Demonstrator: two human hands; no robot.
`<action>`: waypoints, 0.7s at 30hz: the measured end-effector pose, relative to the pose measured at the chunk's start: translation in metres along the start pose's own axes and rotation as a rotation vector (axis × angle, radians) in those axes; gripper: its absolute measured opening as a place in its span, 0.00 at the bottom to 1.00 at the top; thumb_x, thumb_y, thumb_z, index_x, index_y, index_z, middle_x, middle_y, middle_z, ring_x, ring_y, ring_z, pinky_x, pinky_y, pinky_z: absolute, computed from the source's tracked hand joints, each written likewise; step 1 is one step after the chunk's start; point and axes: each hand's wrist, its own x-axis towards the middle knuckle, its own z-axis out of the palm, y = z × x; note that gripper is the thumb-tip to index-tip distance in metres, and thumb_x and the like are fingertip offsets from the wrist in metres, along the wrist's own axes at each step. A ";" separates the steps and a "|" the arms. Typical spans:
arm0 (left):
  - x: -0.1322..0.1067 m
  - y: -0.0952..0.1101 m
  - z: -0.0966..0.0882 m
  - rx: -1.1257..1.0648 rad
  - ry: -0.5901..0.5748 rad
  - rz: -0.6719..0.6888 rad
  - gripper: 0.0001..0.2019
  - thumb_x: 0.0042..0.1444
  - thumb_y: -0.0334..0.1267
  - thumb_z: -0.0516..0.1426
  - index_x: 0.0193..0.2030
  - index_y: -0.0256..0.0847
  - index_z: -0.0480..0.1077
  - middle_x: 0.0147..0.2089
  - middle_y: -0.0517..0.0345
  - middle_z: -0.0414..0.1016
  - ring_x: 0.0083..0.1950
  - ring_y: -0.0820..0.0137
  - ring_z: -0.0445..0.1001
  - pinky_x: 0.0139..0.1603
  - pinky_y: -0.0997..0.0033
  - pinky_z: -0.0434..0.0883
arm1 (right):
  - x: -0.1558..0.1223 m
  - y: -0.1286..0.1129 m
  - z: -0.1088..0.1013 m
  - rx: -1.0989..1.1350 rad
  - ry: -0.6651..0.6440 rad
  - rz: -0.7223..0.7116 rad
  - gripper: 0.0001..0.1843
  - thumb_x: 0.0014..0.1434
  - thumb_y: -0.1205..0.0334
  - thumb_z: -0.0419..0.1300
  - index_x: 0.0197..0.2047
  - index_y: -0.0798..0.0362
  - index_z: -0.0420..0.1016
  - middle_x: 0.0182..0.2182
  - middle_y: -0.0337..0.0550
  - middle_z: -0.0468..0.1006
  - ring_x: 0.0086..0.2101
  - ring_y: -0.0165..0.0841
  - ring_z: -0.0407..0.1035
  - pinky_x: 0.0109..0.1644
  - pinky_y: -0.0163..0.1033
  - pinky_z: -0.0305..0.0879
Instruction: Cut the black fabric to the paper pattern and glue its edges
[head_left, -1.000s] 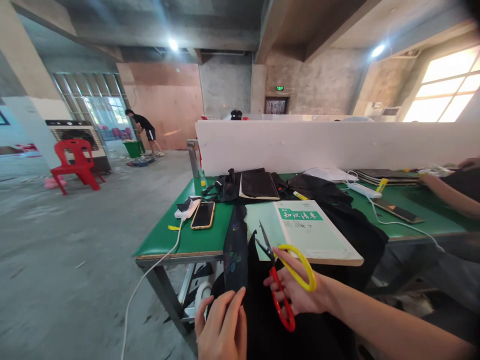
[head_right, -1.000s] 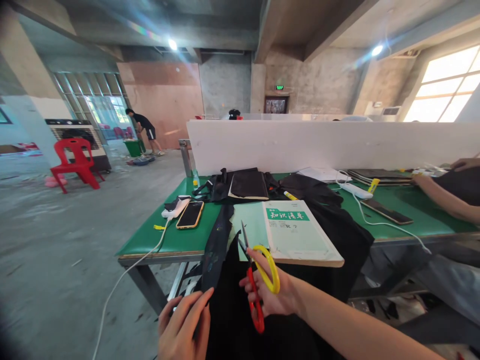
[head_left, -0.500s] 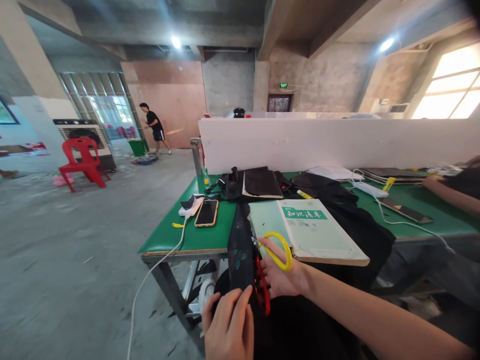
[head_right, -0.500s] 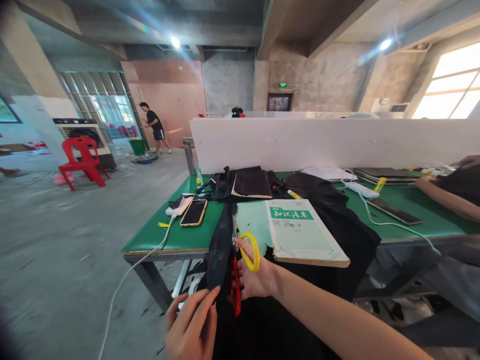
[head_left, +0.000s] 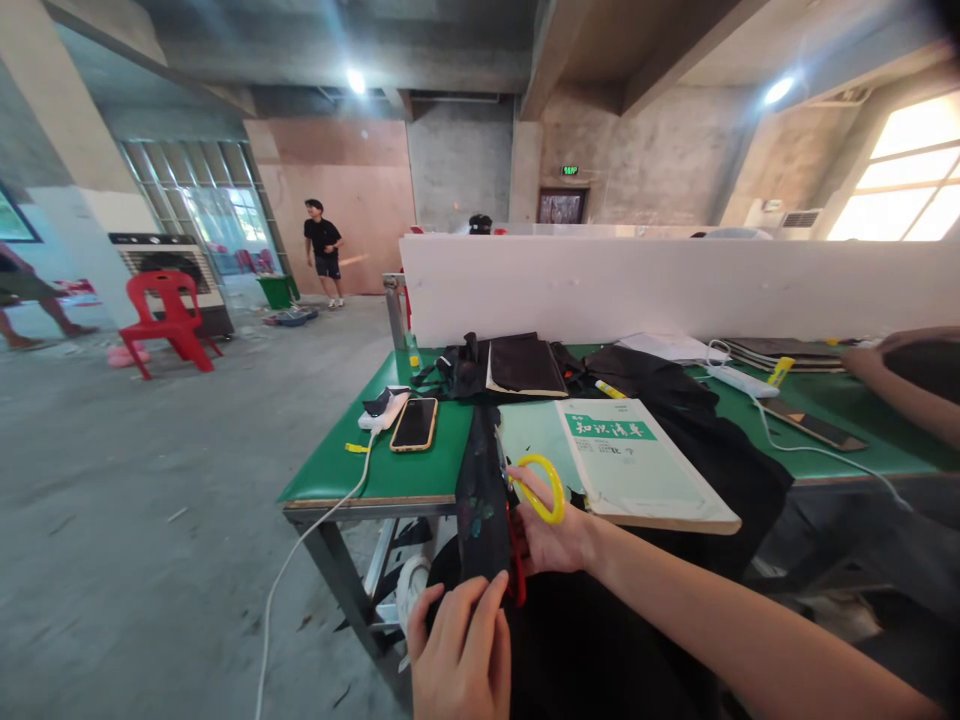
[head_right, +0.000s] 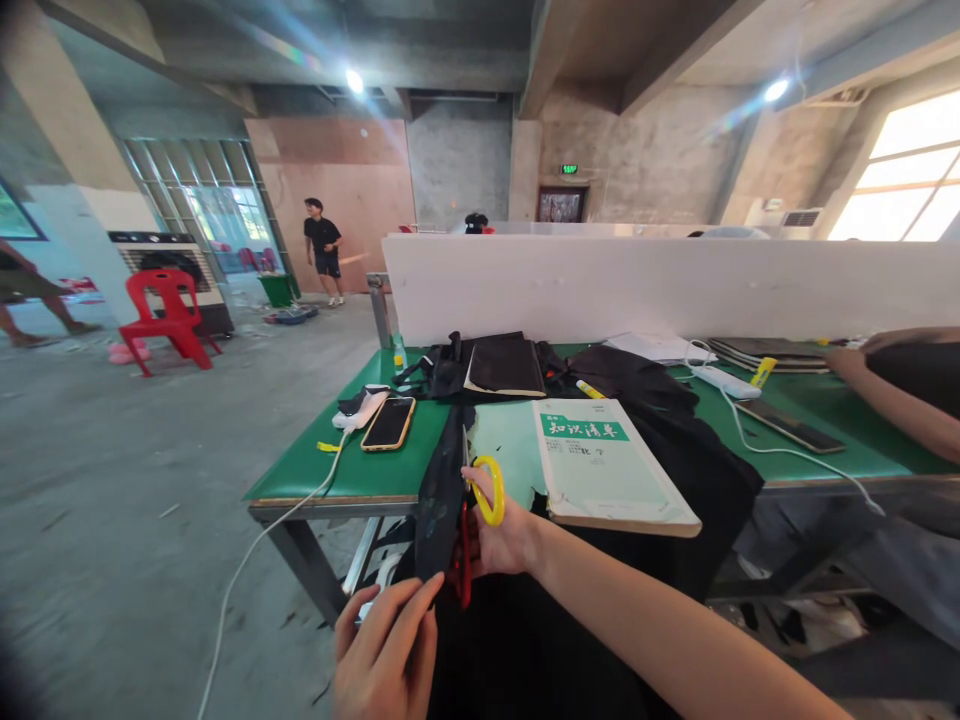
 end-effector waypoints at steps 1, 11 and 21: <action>0.001 0.000 0.000 0.000 0.001 0.002 0.13 0.58 0.26 0.51 0.43 0.41 0.74 0.36 0.55 0.77 0.38 0.71 0.74 0.52 0.61 0.60 | 0.002 0.000 -0.002 0.002 0.000 0.002 0.34 0.53 0.31 0.45 0.33 0.56 0.70 0.26 0.46 0.74 0.29 0.36 0.69 0.39 0.42 0.61; 0.004 0.001 -0.002 -0.001 -0.002 0.019 0.13 0.57 0.25 0.51 0.42 0.39 0.75 0.36 0.54 0.77 0.37 0.71 0.74 0.51 0.62 0.61 | 0.015 0.002 -0.011 -0.005 0.059 -0.023 0.36 0.53 0.30 0.43 0.34 0.57 0.71 0.25 0.45 0.74 0.25 0.35 0.67 0.35 0.42 0.62; 0.002 0.001 -0.002 -0.016 0.000 0.006 0.14 0.58 0.25 0.50 0.43 0.41 0.74 0.36 0.56 0.77 0.37 0.72 0.74 0.51 0.63 0.61 | 0.016 0.003 -0.009 0.023 0.120 -0.073 0.35 0.55 0.32 0.44 0.37 0.58 0.71 0.26 0.45 0.73 0.25 0.34 0.67 0.31 0.38 0.63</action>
